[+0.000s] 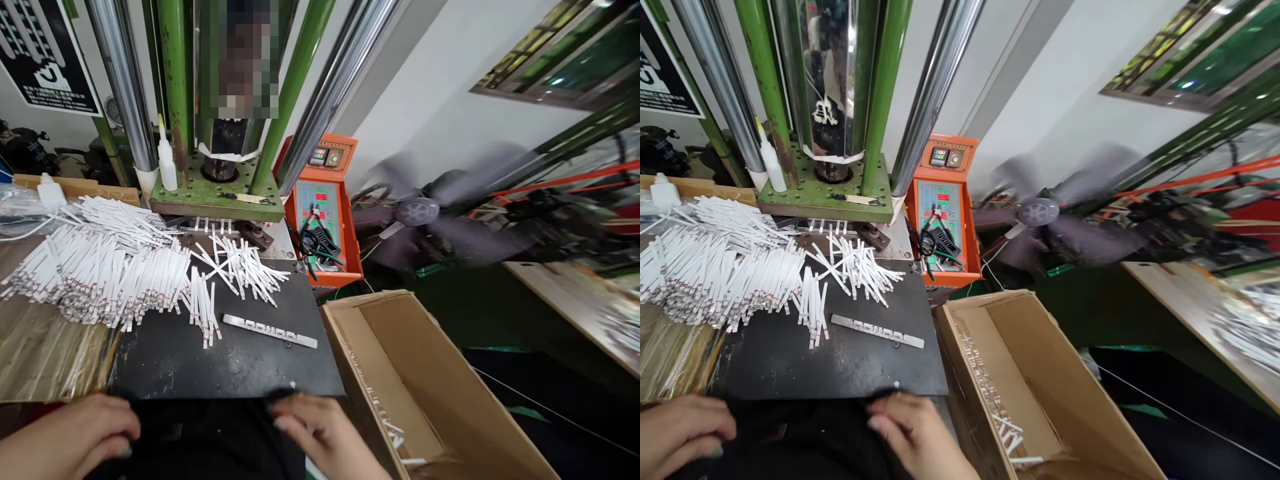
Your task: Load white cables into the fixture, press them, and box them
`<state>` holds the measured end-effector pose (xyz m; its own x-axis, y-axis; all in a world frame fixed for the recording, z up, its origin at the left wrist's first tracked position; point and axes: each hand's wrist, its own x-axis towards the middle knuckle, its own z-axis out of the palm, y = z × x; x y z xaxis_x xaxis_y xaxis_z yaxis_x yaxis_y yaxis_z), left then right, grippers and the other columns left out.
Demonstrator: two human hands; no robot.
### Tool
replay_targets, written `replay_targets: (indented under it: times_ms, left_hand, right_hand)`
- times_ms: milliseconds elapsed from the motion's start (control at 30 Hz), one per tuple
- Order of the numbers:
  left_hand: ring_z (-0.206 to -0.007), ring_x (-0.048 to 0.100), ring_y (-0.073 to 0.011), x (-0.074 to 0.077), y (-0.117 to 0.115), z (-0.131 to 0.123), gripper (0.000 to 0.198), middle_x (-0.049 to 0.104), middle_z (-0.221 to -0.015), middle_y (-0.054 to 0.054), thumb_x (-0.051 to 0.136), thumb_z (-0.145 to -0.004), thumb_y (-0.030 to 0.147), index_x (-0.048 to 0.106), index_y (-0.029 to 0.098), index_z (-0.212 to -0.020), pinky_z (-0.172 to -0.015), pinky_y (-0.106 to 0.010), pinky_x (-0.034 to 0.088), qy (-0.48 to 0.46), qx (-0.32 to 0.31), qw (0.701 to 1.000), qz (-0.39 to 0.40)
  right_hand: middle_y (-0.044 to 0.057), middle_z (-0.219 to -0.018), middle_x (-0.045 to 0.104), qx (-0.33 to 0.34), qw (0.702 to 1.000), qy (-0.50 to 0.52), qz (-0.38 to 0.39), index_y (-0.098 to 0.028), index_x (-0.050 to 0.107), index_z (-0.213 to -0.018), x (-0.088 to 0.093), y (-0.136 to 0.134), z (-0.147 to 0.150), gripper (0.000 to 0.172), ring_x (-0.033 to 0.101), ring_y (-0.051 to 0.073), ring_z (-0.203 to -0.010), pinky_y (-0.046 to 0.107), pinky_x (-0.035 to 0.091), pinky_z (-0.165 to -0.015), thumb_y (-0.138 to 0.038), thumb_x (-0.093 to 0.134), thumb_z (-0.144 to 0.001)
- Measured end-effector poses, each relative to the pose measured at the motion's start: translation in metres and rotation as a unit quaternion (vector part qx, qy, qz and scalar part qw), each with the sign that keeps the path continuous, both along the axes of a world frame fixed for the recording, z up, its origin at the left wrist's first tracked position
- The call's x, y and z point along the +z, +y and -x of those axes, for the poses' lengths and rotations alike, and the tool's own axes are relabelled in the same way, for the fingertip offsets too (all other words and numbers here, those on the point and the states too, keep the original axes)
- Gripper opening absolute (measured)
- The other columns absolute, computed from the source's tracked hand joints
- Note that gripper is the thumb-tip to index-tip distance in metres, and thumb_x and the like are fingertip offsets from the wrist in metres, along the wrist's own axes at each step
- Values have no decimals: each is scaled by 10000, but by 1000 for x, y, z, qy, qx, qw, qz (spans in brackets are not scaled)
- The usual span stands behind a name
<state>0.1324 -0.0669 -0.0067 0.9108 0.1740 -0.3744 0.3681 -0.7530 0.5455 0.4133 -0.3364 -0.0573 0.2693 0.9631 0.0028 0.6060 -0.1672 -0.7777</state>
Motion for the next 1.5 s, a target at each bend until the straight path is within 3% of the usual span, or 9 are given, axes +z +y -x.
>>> replay_targets:
  times_ms: [133, 333, 633, 833, 933, 1067, 1233, 1333, 1500]
  left_hand:
    - [-984, 598, -185, 27, 20, -90, 369, 622, -1129, -62, 434, -884, 73, 619, 247, -1151, -817, -237, 445, -137, -138, 977, -89]
    - [-876, 553, -198, 4, 46, -173, 198, 575, -1022, -72, 576, -838, 77, 639, 199, -980, -700, -251, 404, -164, -246, 940, -173]
    - [-929, 630, -166, 10, 54, -163, 314, 671, -1053, -60, 408, -976, 269, 716, 215, -945, -805, -245, 480, -265, -206, 935, -116]
    - [-936, 687, -164, 27, 49, -133, 311, 733, -1024, -45, 513, -922, 405, 750, 220, -1002, -909, -264, 540, -316, 48, 947, -14]
    - [-996, 679, -200, 30, 42, -107, 361, 726, -1059, -69, 541, -898, 489, 762, 214, -973, -908, -296, 553, -294, 129, 946, 51]
    - [-1002, 673, -235, 19, 30, -81, 369, 725, -1035, -74, 647, -807, 568, 774, 224, -855, -904, -336, 562, -283, 254, 920, 98]
    - [-904, 693, -192, -2, 16, -80, 648, 641, -1216, -104, 791, -710, 459, 596, 220, -1279, -827, -303, 589, -313, 394, 834, 228]
    - [-860, 699, -199, -6, 4, -89, 449, 672, -1112, -95, 806, -689, 445, 716, 167, -1030, -792, -303, 600, -324, 385, 818, 280]
    - [-836, 704, -180, -7, -30, -107, 136, 733, -886, -66, 670, -840, 284, 748, 172, -833, -801, -266, 585, -319, 188, 907, 201]
  right_hand:
    - [127, -1008, 648, -133, 966, -202, -90, -173, 637, -1129, 23, 50, -28, 275, 576, 289, -943, 438, 482, -826, -356, 590, -929]
    - [95, -908, 613, -90, 958, -254, -98, -159, 633, -962, 0, 66, -52, 135, 517, 242, -864, 392, 438, -782, -260, 544, -956]
    - [79, -931, 623, 93, 968, -207, -111, -158, 619, -1043, 23, 70, -10, 251, 544, 215, -874, 342, 452, -794, -388, 556, -963]
    - [158, -971, 627, -4, 966, -245, 82, -83, 605, -1027, 48, 156, 5, 567, 601, 308, -958, 401, 498, -811, -591, 693, -791]
    - [180, -1007, 643, 18, 958, -234, 167, -65, 592, -1056, 60, 180, 7, 433, 623, 315, -954, 373, 502, -758, -399, 748, -828]
    - [116, -919, 690, 33, 962, -199, 185, -120, 596, -1065, 78, 173, -10, 212, 657, 268, -839, 311, 474, -677, -178, 675, -877]
    - [130, -956, 677, -26, 957, -226, 179, -142, 657, -907, 74, 136, -32, 115, 646, 279, -854, 322, 452, -677, -67, 645, -821]
    - [49, -803, 657, -63, 987, -111, 92, -164, 642, -794, 57, 108, -42, 73, 614, 200, -741, 287, 448, -658, -95, 628, -813]
    - [22, -744, 659, -86, 984, 134, -75, -174, 643, -823, 44, 66, -29, 127, 580, 148, -631, 258, 462, -591, -296, 629, -856]
